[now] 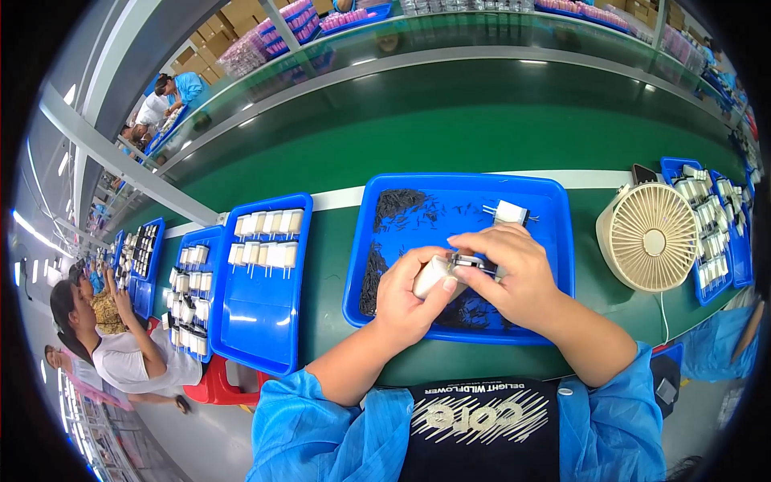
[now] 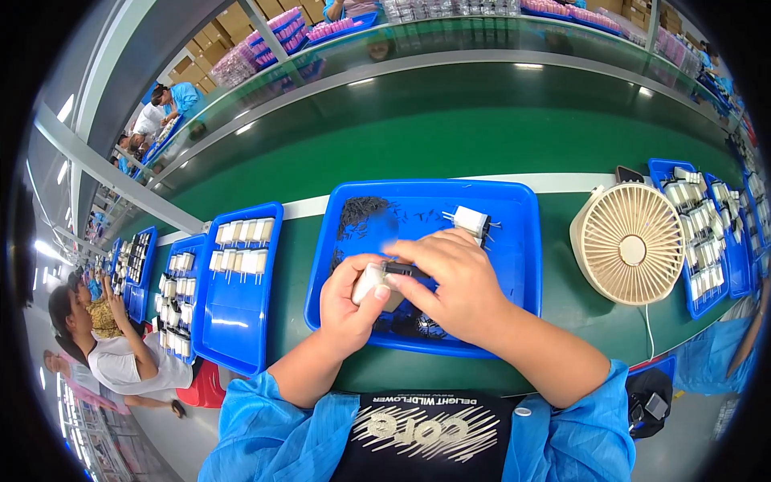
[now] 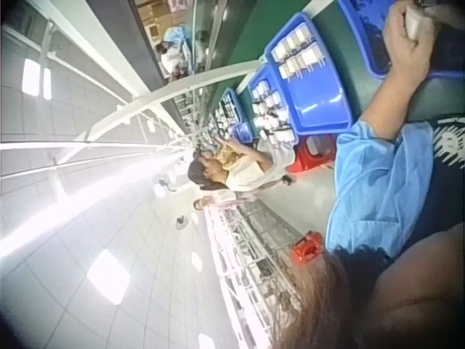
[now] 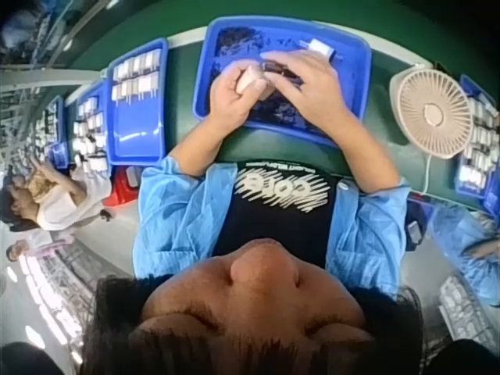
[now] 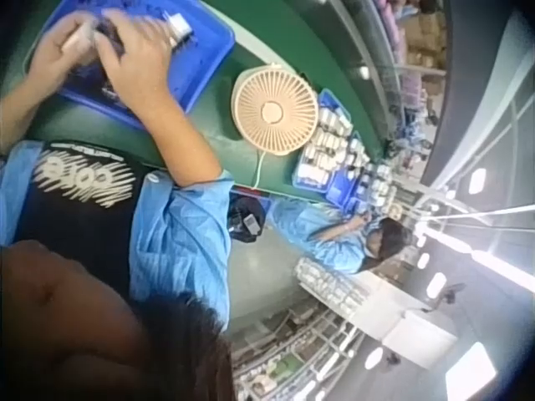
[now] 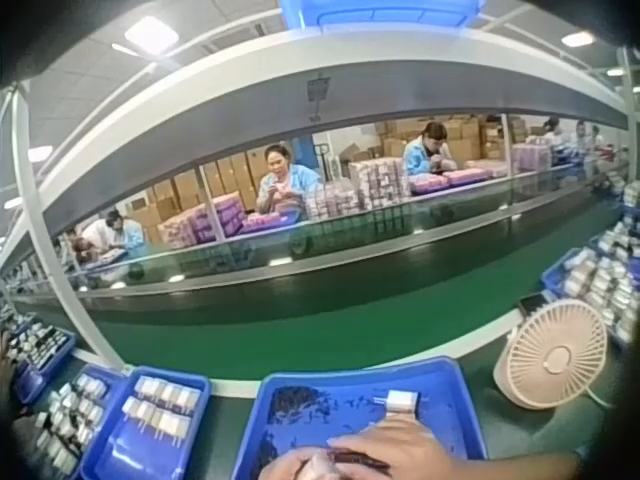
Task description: The person assembles electronic components onto a plastic casing by hand, working at a factory assembly line workstation.
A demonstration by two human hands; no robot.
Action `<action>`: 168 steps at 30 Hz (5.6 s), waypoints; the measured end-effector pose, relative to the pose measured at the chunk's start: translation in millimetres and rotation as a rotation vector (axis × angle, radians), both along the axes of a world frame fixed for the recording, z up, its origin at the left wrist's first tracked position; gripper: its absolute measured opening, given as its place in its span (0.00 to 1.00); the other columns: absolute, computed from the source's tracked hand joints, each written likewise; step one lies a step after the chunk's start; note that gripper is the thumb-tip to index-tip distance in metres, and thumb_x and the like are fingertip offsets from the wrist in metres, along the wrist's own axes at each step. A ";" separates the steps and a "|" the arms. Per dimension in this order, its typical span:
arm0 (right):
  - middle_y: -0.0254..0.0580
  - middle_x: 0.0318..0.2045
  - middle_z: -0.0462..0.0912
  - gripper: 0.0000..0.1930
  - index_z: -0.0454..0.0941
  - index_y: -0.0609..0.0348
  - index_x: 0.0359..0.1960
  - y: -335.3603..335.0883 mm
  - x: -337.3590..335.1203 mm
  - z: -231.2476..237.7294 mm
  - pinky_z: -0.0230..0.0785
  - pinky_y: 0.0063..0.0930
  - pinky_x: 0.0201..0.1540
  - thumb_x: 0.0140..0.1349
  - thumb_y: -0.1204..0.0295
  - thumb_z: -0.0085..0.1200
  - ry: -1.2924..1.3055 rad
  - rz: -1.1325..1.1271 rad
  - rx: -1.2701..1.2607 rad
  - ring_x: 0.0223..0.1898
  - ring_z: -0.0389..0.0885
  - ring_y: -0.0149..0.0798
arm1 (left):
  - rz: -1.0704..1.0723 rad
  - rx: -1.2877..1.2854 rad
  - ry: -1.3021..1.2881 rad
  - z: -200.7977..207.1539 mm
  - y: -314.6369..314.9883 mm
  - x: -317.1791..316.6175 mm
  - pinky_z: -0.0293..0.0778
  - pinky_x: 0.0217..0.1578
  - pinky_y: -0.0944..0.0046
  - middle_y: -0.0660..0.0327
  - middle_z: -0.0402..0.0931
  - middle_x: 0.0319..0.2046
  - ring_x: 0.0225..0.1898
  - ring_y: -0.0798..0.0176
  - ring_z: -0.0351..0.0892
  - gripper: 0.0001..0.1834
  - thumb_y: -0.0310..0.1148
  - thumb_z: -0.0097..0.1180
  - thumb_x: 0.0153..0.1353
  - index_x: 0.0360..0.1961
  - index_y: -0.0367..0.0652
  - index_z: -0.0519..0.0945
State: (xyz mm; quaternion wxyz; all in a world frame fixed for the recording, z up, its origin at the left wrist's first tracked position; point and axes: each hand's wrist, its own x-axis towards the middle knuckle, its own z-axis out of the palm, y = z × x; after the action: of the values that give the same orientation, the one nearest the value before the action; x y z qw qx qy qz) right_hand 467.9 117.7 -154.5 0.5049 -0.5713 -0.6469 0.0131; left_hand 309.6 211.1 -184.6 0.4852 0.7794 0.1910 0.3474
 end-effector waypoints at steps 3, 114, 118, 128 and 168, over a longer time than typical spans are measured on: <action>0.41 0.29 0.82 0.15 0.80 0.60 0.41 -1.4 0.0 1.0 0.66 0.37 0.43 0.49 0.73 0.61 -0.266 -0.121 0.123 0.33 0.80 0.39 | 0.027 0.059 0.037 6.8 -3.1 2.4 0.73 0.35 0.65 0.55 0.79 0.34 0.33 0.61 0.79 0.15 0.33 0.60 0.57 0.44 0.39 0.75; 0.40 0.35 0.78 0.12 0.79 0.57 0.33 -6.1 17.8 9.0 0.68 0.37 0.36 0.45 0.75 0.63 -0.355 0.028 0.255 0.35 0.77 0.43 | 0.012 0.156 -0.123 2.0 2.1 -1.1 0.73 0.42 0.63 0.54 0.79 0.41 0.40 0.56 0.80 0.18 0.34 0.59 0.59 0.48 0.37 0.76; 0.41 0.36 0.78 0.10 0.77 0.58 0.31 -6.1 19.0 8.8 0.68 0.37 0.37 0.45 0.75 0.63 -0.361 0.079 0.219 0.36 0.77 0.43 | -0.027 0.220 -0.056 4.2 2.6 -2.1 0.73 0.41 0.63 0.53 0.79 0.41 0.40 0.54 0.79 0.19 0.33 0.60 0.57 0.48 0.37 0.76; 0.39 0.33 0.76 0.08 0.72 0.57 0.26 -6.8 17.1 12.2 0.64 0.40 0.46 0.48 0.78 0.60 -0.128 0.096 0.025 0.42 0.76 0.45 | -0.030 0.530 -0.160 7.0 5.9 3.2 0.76 0.37 0.61 0.52 0.80 0.39 0.37 0.54 0.81 0.21 0.32 0.66 0.51 0.46 0.37 0.77; 0.33 0.28 0.79 0.09 0.78 0.57 0.26 -9.9 20.9 15.8 0.66 0.43 0.50 0.40 0.76 0.63 -0.413 0.087 0.175 0.33 0.78 0.37 | -0.152 0.292 0.069 9.7 4.2 3.7 0.74 0.32 0.62 0.55 0.79 0.31 0.31 0.54 0.80 0.19 0.37 0.65 0.52 0.43 0.39 0.78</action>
State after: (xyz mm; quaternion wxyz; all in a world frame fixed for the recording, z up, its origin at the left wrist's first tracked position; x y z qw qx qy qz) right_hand 488.9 107.7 -138.8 0.4083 -0.4875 -0.7592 -0.1387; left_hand 313.3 215.3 -174.9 0.3847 0.8653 0.0956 0.3069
